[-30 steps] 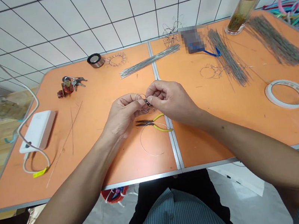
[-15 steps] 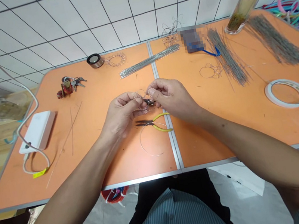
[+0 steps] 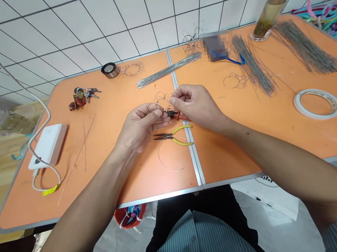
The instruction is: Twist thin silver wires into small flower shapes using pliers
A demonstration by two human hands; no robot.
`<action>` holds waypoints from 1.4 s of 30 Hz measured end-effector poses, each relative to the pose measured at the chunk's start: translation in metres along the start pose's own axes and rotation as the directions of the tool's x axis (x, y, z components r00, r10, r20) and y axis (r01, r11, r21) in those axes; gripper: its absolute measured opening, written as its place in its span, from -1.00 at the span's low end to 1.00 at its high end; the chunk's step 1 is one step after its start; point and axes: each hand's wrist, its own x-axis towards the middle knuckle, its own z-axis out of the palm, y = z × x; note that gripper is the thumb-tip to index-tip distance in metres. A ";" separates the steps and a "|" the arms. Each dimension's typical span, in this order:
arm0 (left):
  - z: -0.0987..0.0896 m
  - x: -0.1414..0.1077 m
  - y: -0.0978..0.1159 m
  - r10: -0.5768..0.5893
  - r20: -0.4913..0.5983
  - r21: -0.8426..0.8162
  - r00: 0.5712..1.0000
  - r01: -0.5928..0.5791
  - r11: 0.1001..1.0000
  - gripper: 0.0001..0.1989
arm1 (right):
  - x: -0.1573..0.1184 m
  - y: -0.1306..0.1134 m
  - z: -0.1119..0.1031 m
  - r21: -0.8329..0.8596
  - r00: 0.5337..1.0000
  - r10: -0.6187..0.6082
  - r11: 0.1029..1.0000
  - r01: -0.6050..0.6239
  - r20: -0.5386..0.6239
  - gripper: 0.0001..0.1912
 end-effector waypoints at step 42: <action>-0.038 0.032 -0.004 0.109 -0.267 -0.011 0.958 -0.116 0.993 -0.90 | -0.185 0.040 -0.279 -0.869 0.901 0.024 0.256 -0.424 -0.433 -0.56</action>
